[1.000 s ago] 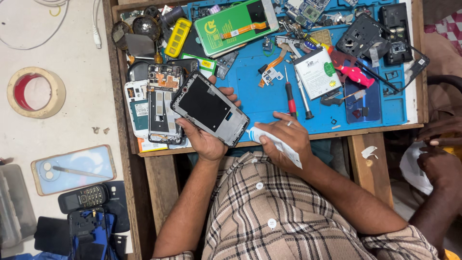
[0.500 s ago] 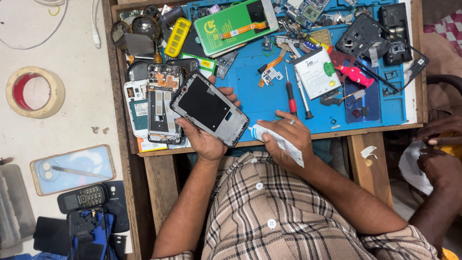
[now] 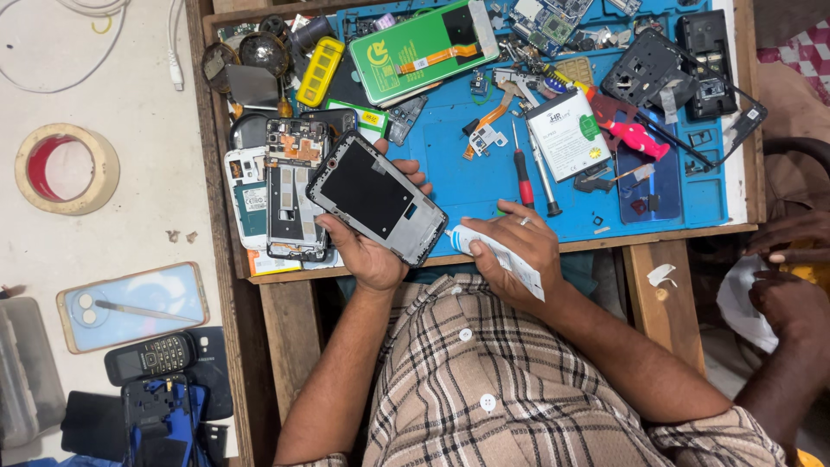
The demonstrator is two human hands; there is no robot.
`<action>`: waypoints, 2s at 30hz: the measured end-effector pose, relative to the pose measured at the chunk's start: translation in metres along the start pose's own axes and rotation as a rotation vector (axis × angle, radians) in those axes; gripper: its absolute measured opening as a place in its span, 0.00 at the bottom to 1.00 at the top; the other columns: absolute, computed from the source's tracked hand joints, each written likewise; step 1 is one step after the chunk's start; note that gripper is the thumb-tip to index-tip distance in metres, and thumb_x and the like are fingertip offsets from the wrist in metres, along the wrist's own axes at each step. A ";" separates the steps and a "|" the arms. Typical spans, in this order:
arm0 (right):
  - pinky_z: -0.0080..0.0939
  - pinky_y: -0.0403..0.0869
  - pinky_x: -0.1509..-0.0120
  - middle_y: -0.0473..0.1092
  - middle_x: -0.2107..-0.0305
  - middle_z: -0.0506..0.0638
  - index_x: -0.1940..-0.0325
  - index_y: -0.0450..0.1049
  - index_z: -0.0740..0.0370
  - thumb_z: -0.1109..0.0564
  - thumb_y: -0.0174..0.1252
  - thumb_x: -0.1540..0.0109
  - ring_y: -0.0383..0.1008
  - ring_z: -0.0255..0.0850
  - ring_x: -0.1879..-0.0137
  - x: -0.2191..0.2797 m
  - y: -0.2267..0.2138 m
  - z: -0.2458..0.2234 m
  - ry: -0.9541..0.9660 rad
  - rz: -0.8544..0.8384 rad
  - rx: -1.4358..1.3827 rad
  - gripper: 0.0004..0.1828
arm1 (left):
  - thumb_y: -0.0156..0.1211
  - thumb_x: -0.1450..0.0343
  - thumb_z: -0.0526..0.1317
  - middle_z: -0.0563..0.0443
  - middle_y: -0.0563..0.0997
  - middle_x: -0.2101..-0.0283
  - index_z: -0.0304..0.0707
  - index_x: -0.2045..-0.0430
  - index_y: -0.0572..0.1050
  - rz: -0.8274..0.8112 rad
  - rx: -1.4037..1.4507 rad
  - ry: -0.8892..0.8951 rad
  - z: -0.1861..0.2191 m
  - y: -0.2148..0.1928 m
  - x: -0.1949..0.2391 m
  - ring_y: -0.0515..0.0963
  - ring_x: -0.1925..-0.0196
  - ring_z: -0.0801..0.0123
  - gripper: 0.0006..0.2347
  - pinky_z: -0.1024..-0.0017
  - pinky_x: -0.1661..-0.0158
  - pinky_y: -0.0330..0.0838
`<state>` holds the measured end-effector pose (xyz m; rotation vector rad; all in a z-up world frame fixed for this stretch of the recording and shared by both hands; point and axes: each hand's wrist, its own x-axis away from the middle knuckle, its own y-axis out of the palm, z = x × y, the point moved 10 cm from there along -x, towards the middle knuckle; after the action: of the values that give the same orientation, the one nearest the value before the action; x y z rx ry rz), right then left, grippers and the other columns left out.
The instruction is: The person handles a disassembled smartphone, removes a battery, and applies adhesive along the frame edges using a tube. The person then sets the tube down and continues holding the phone frame.
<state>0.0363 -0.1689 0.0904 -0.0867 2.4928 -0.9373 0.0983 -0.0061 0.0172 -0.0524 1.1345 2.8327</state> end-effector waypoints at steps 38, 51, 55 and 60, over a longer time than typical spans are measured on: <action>0.53 0.75 0.39 0.78 0.62 0.58 0.51 0.79 0.68 0.58 0.58 0.32 0.79 0.50 0.59 -0.002 -0.009 0.001 0.022 0.075 0.025 0.11 | 0.30 0.28 0.75 0.38 0.75 0.41 0.29 0.26 0.56 -0.012 0.050 -0.003 -0.001 0.001 0.001 0.76 0.40 0.58 0.47 0.55 0.35 0.71; 0.52 0.74 0.36 0.80 0.62 0.57 0.52 0.79 0.67 0.57 0.57 0.31 0.80 0.47 0.60 -0.001 -0.009 -0.001 0.015 0.056 -0.001 0.10 | 0.29 0.28 0.75 0.38 0.75 0.42 0.29 0.26 0.56 -0.020 0.045 0.003 0.001 0.004 0.000 0.76 0.41 0.60 0.47 0.56 0.36 0.73; 0.53 0.74 0.37 0.79 0.66 0.56 0.51 0.80 0.67 0.56 0.57 0.31 0.80 0.46 0.62 0.001 -0.007 0.002 0.039 0.051 -0.010 0.12 | 0.29 0.28 0.75 0.38 0.76 0.43 0.29 0.27 0.57 -0.028 0.036 0.017 0.002 0.004 0.001 0.77 0.41 0.60 0.46 0.55 0.36 0.73; 0.50 0.74 0.35 0.79 0.58 0.58 0.50 0.78 0.68 0.56 0.56 0.28 0.81 0.46 0.57 0.004 -0.008 0.008 0.042 0.103 -0.034 0.12 | 0.29 0.28 0.75 0.37 0.76 0.44 0.29 0.27 0.57 -0.018 0.018 0.011 0.001 0.001 -0.001 0.77 0.42 0.59 0.47 0.54 0.37 0.74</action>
<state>0.0354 -0.1809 0.0891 0.0500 2.5259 -0.8630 0.0991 -0.0066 0.0186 -0.0765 1.1563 2.8095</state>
